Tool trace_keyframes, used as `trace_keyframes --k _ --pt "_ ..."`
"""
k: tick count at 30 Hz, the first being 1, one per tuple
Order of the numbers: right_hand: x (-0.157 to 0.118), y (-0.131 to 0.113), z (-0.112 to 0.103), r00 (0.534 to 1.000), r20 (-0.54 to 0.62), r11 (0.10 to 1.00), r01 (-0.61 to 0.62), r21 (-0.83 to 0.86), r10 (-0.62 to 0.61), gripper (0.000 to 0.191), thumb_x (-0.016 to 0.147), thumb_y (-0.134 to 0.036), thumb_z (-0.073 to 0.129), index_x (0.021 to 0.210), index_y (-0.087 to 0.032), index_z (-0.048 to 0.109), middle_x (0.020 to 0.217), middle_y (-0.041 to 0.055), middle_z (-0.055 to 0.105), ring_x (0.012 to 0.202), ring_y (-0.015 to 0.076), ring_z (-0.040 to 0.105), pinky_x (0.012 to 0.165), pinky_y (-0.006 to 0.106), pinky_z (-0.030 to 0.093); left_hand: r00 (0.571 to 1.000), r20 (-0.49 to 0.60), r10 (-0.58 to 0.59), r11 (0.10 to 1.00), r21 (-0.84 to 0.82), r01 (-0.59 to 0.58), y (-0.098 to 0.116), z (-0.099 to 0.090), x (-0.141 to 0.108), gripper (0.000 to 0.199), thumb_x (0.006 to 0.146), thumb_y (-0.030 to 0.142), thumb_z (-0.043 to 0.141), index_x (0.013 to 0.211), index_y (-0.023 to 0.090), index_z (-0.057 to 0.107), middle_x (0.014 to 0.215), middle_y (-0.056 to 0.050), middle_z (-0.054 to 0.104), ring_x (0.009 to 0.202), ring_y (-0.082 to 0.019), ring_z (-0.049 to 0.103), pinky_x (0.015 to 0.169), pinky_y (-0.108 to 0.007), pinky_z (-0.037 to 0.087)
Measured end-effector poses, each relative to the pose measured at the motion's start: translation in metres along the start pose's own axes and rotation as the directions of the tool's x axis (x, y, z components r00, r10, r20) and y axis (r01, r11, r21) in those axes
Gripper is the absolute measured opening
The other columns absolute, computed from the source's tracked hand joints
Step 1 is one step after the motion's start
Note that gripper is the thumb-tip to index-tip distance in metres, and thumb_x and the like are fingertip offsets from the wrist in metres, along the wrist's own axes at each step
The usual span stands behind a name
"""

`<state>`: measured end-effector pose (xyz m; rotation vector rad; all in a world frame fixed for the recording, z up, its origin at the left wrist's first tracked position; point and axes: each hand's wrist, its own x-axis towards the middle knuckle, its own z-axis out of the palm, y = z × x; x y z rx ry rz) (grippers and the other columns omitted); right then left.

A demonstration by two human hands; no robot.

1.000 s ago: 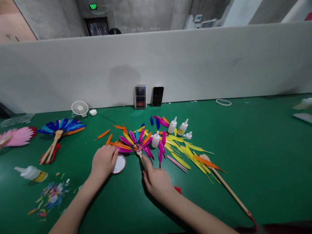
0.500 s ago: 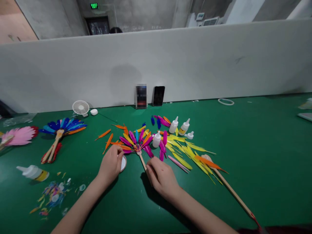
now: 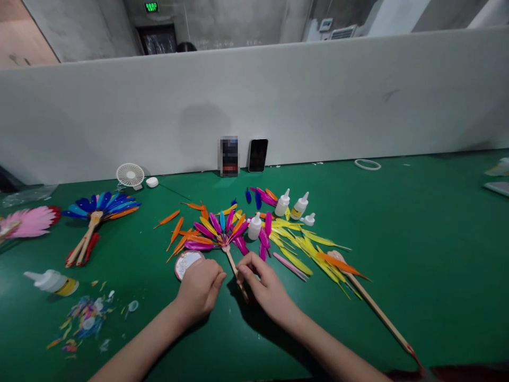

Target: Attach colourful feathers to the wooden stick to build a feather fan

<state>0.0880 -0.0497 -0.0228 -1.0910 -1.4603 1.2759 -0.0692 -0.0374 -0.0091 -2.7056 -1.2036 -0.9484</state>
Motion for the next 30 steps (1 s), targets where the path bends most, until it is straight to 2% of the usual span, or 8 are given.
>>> trace_keyframes --k 3,5,9,13,18,24,30 --pt "0.0001 0.0006 0.0009 0.996 0.02 0.99 -0.084 0.112 0.082 0.029 0.079 -0.049 0.043 0.072 -0.02 0.041 0.062 -0.0036 0.052 0.039 0.0067 0.039 0.04 0.021 0.033 1.0 0.0 0.007 1.0 -0.009 -0.007 -0.0001 0.0021 -0.0012 0.039 0.086 0.022 0.033 0.047 0.02 0.036 0.042 0.002 0.04 0.043 -0.012 0.037 0.045 -0.025 0.028" --pt "0.0004 0.0006 0.0002 0.994 0.028 0.981 -0.113 0.158 0.11 0.033 0.076 -0.052 0.046 0.07 -0.021 0.04 0.057 -0.0054 0.049 0.038 0.0066 0.038 0.039 0.021 0.032 1.0 -0.009 -0.008 0.999 -0.044 0.008 0.0004 0.003 -0.0022 0.038 0.085 0.021 0.035 0.047 0.02 0.034 0.042 0.002 0.038 0.043 -0.011 0.035 0.045 -0.025 0.027" --pt "0.0019 -0.0001 -0.0028 0.992 0.024 0.969 -0.124 0.215 0.121 0.038 0.074 -0.054 0.049 0.06 -0.021 0.036 0.044 -0.0097 0.034 0.038 0.0065 0.032 0.038 0.019 0.027 0.996 -0.001 -0.084 0.984 -0.156 0.083 0.0033 0.0025 -0.003 0.022 0.082 0.017 0.036 0.06 0.02 0.038 0.053 0.001 0.046 0.05 -0.011 0.041 0.047 -0.023 0.034" --pt "0.0034 0.0006 -0.0038 0.987 0.018 0.943 -0.157 0.294 0.158 0.042 0.075 -0.054 0.048 0.054 -0.021 0.032 0.042 -0.0098 0.028 0.039 0.0057 0.023 0.038 0.019 0.02 0.997 -0.005 -0.082 0.977 -0.197 0.079 0.0061 0.0027 -0.0025 0.013 0.08 0.015 0.036 0.069 0.02 0.04 0.062 -0.001 0.05 0.056 -0.012 0.046 0.051 -0.023 0.039" --pt "0.0028 0.0018 -0.0037 0.969 0.167 0.816 -0.243 0.524 0.181 0.032 0.074 -0.048 0.051 0.063 -0.021 0.037 0.051 -0.0067 0.039 0.046 0.009 0.035 0.041 0.02 0.029 0.994 0.024 -0.109 0.964 -0.242 0.112 0.0068 0.0054 -0.0028 0.012 0.079 0.013 0.036 0.073 0.02 0.044 0.065 -0.002 0.055 0.059 -0.014 0.052 0.055 -0.026 0.042" --pt "0.0042 0.0018 -0.0059 0.971 0.096 0.844 -0.238 0.48 0.219 0.021 0.068 -0.036 0.064 0.069 -0.018 0.054 0.057 -0.0054 0.047 0.05 0.0069 0.04 0.047 0.019 0.032 0.996 -0.055 -0.07 0.975 -0.214 0.057 0.0061 0.0062 -0.0027 0.014 0.08 0.01 0.037 0.078 0.019 0.047 0.067 -0.002 0.06 0.061 -0.013 0.056 0.057 -0.024 0.045" --pt "0.006 0.0066 -0.0042 0.956 0.144 0.79 -0.294 0.538 0.257 0.027 0.065 -0.039 0.065 0.078 -0.016 0.063 0.056 -0.0038 0.051 0.046 0.0076 0.042 0.041 0.02 0.033 0.991 -0.117 -0.072 0.981 -0.19 0.048 0.0053 0.0083 -0.003 0.012 0.081 0.012 0.039 0.078 0.019 0.049 0.068 -0.002 0.061 0.062 -0.013 0.058 0.057 -0.024 0.046"
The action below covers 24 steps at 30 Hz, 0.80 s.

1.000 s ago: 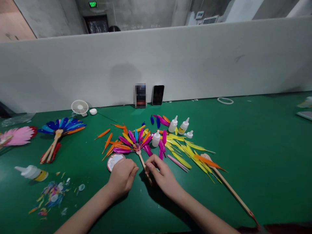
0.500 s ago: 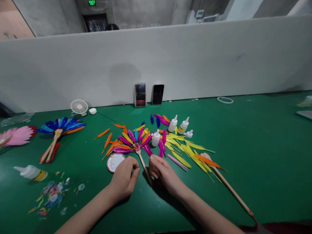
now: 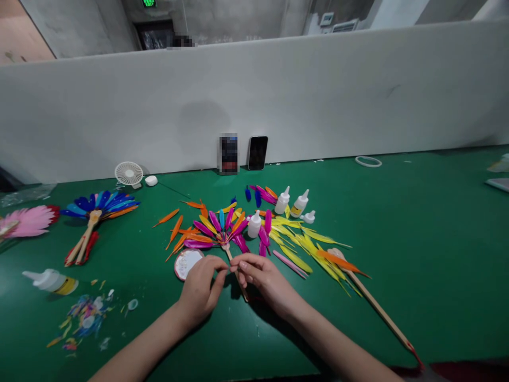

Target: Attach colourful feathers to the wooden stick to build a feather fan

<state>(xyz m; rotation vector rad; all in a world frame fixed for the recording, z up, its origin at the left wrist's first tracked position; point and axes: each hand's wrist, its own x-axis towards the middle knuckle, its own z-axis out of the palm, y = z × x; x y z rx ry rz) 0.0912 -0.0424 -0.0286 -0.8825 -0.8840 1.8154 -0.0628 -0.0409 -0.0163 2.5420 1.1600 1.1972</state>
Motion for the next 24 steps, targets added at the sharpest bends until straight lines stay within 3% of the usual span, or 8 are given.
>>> trace_keyframes --k 7,12,16,19,24 --pt "-0.0032 -0.0044 0.002 0.996 0.023 0.995 -0.085 0.052 0.084 0.033 0.066 -0.038 0.064 0.089 -0.015 0.067 0.064 0.0007 0.059 0.054 0.0092 0.051 0.046 0.02 0.036 0.999 0.026 -0.047 0.998 0.039 0.046 -0.0035 0.0008 0.0 0.016 0.082 0.016 0.039 0.076 0.018 0.053 0.068 -0.003 0.062 0.064 -0.014 0.058 0.058 -0.025 0.046" --pt "-0.0047 -0.0053 0.0021 0.988 0.082 0.988 -0.139 0.069 0.133 0.037 0.069 -0.036 0.06 0.1 -0.017 0.066 0.082 0.0064 0.065 0.062 0.0115 0.057 0.044 0.019 0.033 0.998 -0.029 0.053 0.984 0.169 -0.048 -0.0077 0.0007 -0.0004 0.017 0.083 0.017 0.04 0.081 0.019 0.057 0.068 -0.003 0.063 0.064 -0.014 0.058 0.061 -0.027 0.045" --pt "-0.0045 -0.0034 0.0025 0.985 0.153 0.988 -0.094 0.124 0.075 0.032 0.071 -0.036 0.059 0.097 -0.019 0.068 0.093 0.0079 0.067 0.079 0.0154 0.06 0.068 0.028 0.044 0.987 -0.045 0.154 0.952 0.274 -0.136 -0.0087 -0.0017 0.0005 0.016 0.084 0.016 0.041 0.084 0.018 0.057 0.069 -0.003 0.063 0.064 -0.014 0.057 0.062 -0.027 0.044" --pt "-0.0051 -0.0019 0.0027 0.975 0.219 0.99 -0.054 0.13 0.025 0.03 0.073 -0.04 0.058 0.096 -0.024 0.068 0.105 0.0058 0.064 0.097 0.0173 0.056 0.084 0.034 0.041 0.977 -0.019 0.215 0.92 0.339 -0.196 -0.009 -0.0036 0.0019 0.014 0.083 0.014 0.042 0.084 0.016 0.056 0.069 -0.004 0.062 0.063 -0.014 0.055 0.06 -0.026 0.042" --pt "-0.0072 -0.0031 0.0034 0.951 0.307 0.999 -0.041 0.028 0.03 0.051 0.073 -0.056 0.054 0.112 -0.023 0.059 0.122 0.0103 0.055 0.11 0.0194 0.05 0.095 0.039 0.033 0.968 0.043 0.248 0.846 0.477 -0.238 -0.0087 -0.001 0.0042 0.02 0.082 0.014 0.039 0.067 0.017 0.053 0.055 -0.003 0.055 0.051 -0.015 0.049 0.053 -0.027 0.036"
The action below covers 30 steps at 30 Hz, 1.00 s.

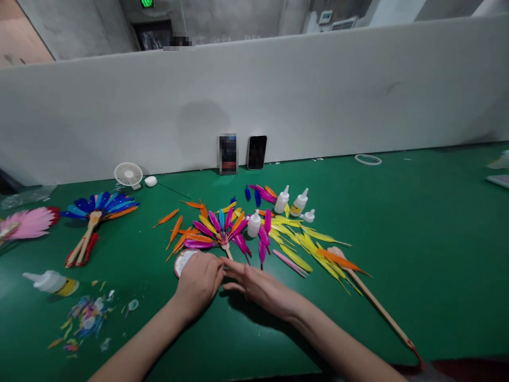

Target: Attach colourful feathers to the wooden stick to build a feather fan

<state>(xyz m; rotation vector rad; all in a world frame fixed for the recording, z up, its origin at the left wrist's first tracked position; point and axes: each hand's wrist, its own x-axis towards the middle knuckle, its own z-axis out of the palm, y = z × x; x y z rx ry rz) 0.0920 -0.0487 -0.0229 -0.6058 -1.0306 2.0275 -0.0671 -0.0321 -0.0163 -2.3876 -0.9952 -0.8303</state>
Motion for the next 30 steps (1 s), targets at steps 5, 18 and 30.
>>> trace_keyframes --k 5,18,30 --pt "-0.0005 -0.0051 0.0014 0.998 0.053 0.998 0.029 -0.051 -0.026 0.066 0.076 -0.066 0.036 0.118 -0.019 0.054 0.129 0.0144 0.047 0.115 0.0215 0.046 0.097 0.041 0.03 0.992 0.0 -0.122 0.989 -0.082 0.122 0.0027 0.0028 0.0003 0.021 0.082 0.014 0.035 0.067 0.018 0.049 0.054 -0.002 0.054 0.051 -0.015 0.049 0.05 -0.025 0.038" --pt "0.0026 0.0003 0.0002 0.992 0.115 0.987 0.027 0.16 -0.046 0.065 0.074 -0.069 0.035 0.115 -0.023 0.057 0.132 0.0091 0.045 0.122 0.023 0.038 0.1 0.041 0.023 0.998 -0.05 0.025 0.991 -0.126 -0.031 -0.0031 0.0 0.0015 0.013 0.083 0.012 0.042 0.083 0.014 0.055 0.069 -0.006 0.062 0.061 -0.015 0.056 0.057 -0.026 0.043" --pt "0.0019 -0.0029 0.0058 0.978 0.198 0.993 0.046 0.11 -0.067 0.067 0.073 -0.07 0.036 0.121 -0.025 0.051 0.136 0.0074 0.041 0.125 0.0228 0.034 0.101 0.042 0.023 0.993 -0.064 0.102 0.995 0.019 -0.101 0.0 -0.0013 0.0077 0.021 0.08 0.009 0.037 0.068 0.017 0.052 0.054 -0.002 0.058 0.05 -0.013 0.052 0.05 -0.026 0.04"
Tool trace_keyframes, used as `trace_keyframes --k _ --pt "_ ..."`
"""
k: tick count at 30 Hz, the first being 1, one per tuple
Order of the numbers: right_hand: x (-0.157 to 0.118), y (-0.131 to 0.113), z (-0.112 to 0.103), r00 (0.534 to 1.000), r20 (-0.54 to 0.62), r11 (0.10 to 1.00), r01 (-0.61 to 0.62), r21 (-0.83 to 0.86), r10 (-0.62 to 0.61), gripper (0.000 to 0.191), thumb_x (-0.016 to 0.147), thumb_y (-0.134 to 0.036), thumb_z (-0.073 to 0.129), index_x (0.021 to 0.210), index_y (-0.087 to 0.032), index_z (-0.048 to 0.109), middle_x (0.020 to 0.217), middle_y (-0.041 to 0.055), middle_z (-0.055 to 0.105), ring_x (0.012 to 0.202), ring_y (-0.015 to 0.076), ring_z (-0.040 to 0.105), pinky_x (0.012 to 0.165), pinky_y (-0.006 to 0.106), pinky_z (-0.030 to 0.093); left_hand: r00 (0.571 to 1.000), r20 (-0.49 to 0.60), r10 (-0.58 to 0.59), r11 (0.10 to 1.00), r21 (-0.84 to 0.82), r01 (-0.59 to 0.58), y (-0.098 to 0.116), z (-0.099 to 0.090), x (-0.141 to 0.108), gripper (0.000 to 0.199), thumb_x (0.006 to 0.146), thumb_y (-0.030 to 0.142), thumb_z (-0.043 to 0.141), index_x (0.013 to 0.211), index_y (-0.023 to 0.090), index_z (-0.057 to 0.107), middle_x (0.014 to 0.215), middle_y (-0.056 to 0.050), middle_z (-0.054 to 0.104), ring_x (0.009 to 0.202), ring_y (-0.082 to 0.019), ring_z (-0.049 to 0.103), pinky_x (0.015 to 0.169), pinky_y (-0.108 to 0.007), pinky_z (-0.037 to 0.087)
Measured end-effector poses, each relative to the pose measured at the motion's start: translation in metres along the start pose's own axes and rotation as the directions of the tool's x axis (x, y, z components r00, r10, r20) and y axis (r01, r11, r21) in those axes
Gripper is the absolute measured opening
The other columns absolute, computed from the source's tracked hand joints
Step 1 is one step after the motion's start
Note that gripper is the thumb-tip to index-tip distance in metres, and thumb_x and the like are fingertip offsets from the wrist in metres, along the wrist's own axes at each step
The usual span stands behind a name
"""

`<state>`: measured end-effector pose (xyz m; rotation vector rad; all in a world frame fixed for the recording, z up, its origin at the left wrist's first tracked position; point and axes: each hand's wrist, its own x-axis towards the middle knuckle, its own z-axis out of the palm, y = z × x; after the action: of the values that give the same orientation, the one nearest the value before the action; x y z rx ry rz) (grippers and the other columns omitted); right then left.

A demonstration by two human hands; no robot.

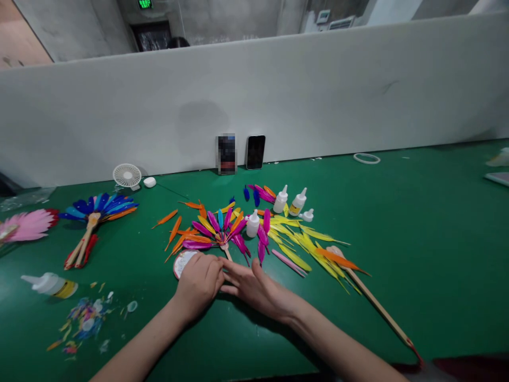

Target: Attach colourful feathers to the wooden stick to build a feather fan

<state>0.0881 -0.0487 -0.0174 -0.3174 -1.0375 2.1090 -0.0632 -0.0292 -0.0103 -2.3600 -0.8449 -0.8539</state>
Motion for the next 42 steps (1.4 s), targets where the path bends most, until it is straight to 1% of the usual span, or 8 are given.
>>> trace_keyframes --k 4,8,11,20,30,36,39,42 --pt "-0.0005 -0.0002 -0.0011 0.999 -0.014 0.999 -0.03 0.024 0.03 0.069 0.071 -0.071 0.036 0.119 -0.024 0.054 0.134 0.0087 0.043 0.124 0.0238 0.036 0.101 0.043 0.022 0.996 0.021 -0.092 0.996 -0.002 0.092 -0.0001 0.0015 -0.0021 0.022 0.08 0.01 0.036 0.066 0.018 0.051 0.052 -0.001 0.056 0.049 -0.013 0.052 0.05 -0.026 0.04" --pt "-0.0009 0.0008 -0.0051 0.996 -0.073 0.995 -0.049 0.092 0.056 0.07 0.067 -0.072 0.042 0.113 -0.022 0.058 0.135 0.0103 0.042 0.124 0.0247 0.036 0.101 0.043 0.023 0.964 0.054 -0.261 0.959 -0.104 0.265 -0.003 0.0014 -0.0057 0.02 0.082 0.016 0.036 0.068 0.018 0.05 0.056 -0.001 0.058 0.052 -0.014 0.053 0.051 -0.025 0.041" --pt "-0.0018 0.0022 -0.0087 0.99 -0.123 0.987 -0.045 0.154 0.065 0.067 0.067 -0.071 0.044 0.109 -0.022 0.061 0.135 0.0103 0.042 0.123 0.0245 0.037 0.101 0.043 0.024 0.949 0.039 -0.314 0.931 -0.185 0.316 -0.0056 -0.0002 -0.0076 0.015 0.083 0.017 0.04 0.073 0.018 0.052 0.062 -0.002 0.061 0.057 -0.014 0.056 0.054 -0.025 0.043" --pt "-0.0011 0.0004 -0.0052 0.997 -0.067 0.998 -0.03 0.056 0.034 0.07 0.07 -0.072 0.037 0.118 -0.024 0.055 0.137 0.0083 0.039 0.126 0.0243 0.033 0.102 0.043 0.021 0.991 0.022 -0.129 0.976 -0.173 0.131 -0.0013 0.0008 -0.0062 0.013 0.083 0.012 0.041 0.083 0.015 0.054 0.067 -0.004 0.064 0.06 -0.015 0.056 0.057 -0.026 0.042" --pt "-0.0055 0.0053 -0.0085 0.995 -0.053 0.986 -0.087 -0.146 0.08 0.077 0.07 -0.069 0.042 0.133 -0.026 0.034 0.143 0.0079 0.029 0.13 0.021 0.026 0.104 0.041 0.017 0.998 0.059 0.001 0.996 0.093 -0.006 0.0018 0.0019 -0.003 0.024 0.08 0.011 0.037 0.061 0.018 0.049 0.049 -0.001 0.05 0.046 -0.014 0.046 0.047 -0.027 0.034" --pt "-0.0026 -0.0002 -0.0028 0.996 -0.059 0.99 -0.069 -0.124 0.062 0.08 0.07 -0.074 0.033 0.13 -0.022 0.039 0.141 0.0104 0.033 0.127 0.0222 0.032 0.103 0.041 0.021 0.974 0.112 -0.197 0.98 -0.011 0.199 -0.0009 0.0056 -0.0067 0.022 0.079 0.013 0.034 0.064 0.018 0.049 0.051 -0.001 0.051 0.047 -0.015 0.048 0.046 -0.026 0.035" --pt "-0.0016 -0.0005 -0.0033 0.991 -0.117 0.993 -0.077 -0.085 0.067 0.081 0.069 -0.074 0.034 0.127 -0.02 0.044 0.142 0.0117 0.031 0.127 0.024 0.033 0.102 0.042 0.023 0.927 0.135 -0.351 0.918 -0.144 0.369 -0.0041 0.0038 -0.0082 0.017 0.081 0.016 0.037 0.067 0.018 0.047 0.055 0.0 0.053 0.05 -0.014 0.051 0.047 -0.025 0.038" --pt "-0.001 0.0018 -0.005 0.986 -0.155 0.996 -0.067 -0.057 0.058 0.078 0.069 -0.073 0.038 0.125 -0.019 0.047 0.141 0.0123 0.033 0.125 0.0246 0.035 0.102 0.042 0.024 0.904 0.128 -0.409 0.844 -0.323 0.428 -0.0006 -0.002 -0.0056 0.011 0.081 0.016 0.042 0.072 0.018 0.048 0.061 -0.001 0.058 0.056 -0.013 0.055 0.053 -0.024 0.042"
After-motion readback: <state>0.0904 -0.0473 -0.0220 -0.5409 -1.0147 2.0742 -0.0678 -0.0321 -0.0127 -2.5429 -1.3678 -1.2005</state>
